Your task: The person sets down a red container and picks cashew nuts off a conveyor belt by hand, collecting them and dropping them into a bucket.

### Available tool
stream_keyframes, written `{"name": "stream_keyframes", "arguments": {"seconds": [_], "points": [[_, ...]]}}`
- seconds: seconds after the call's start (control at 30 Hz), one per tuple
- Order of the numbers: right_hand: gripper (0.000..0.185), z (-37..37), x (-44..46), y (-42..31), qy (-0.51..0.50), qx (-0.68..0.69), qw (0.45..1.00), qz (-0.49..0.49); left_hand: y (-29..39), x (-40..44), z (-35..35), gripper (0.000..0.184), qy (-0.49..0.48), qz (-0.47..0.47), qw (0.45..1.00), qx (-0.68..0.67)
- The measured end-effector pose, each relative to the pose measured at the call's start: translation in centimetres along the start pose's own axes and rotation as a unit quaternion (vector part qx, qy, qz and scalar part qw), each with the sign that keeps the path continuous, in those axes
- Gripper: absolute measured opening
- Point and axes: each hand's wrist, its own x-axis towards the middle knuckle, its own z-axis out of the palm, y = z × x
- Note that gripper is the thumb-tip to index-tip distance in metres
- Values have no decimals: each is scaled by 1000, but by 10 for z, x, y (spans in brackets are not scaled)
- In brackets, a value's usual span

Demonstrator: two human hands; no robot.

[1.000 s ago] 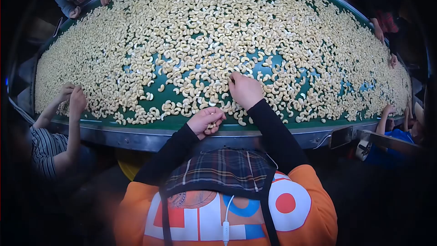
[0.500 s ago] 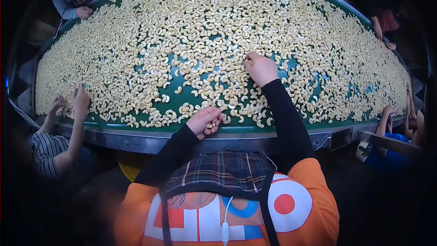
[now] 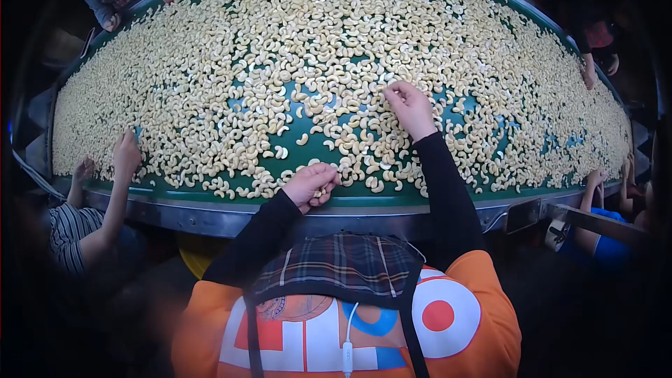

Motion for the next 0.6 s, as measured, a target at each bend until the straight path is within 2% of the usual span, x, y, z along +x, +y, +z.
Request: {"name": "stream_keyframes", "arguments": {"seconds": [0.07,0.1,0.2,0.23,0.27,0.3,0.33,0.5,0.53,0.57,0.6], "points": [[15,6,10,-17,18,-246,961,-123,4,-3,1,23,-6,-7,1000,25],[15,9,12,-18,20,-245,961,-123,6,-6,-3,23,-6,-7,1000,27],[15,20,21,-5,-26,-414,901,-129,7,-14,-17,20,-32,0,999,27],[15,21,20,1,-28,-415,900,-131,7,-18,-22,20,-31,1,999,25],[16,21,16,9,-42,-246,966,-75,7,-22,-28,20,-24,3,999,21],[17,20,12,13,-54,-68,996,-15,8,-26,-35,19,-17,5,1000,18],[18,20,9,16,-64,112,991,45,9,-29,-41,19,-10,8,1000,14],[21,22,-5,6,-23,154,986,58,14,-34,-59,19,-17,14,1000,17],[20,24,-6,1,-8,2,1000,8,16,-33,-59,20,-20,14,999,24],[20,27,-7,-6,5,-150,988,-42,17,-33,-60,20,-23,15,999,30],[19,29,-8,-13,19,-298,950,-90,19,-34,-61,20,-25,15,999,38]]}}
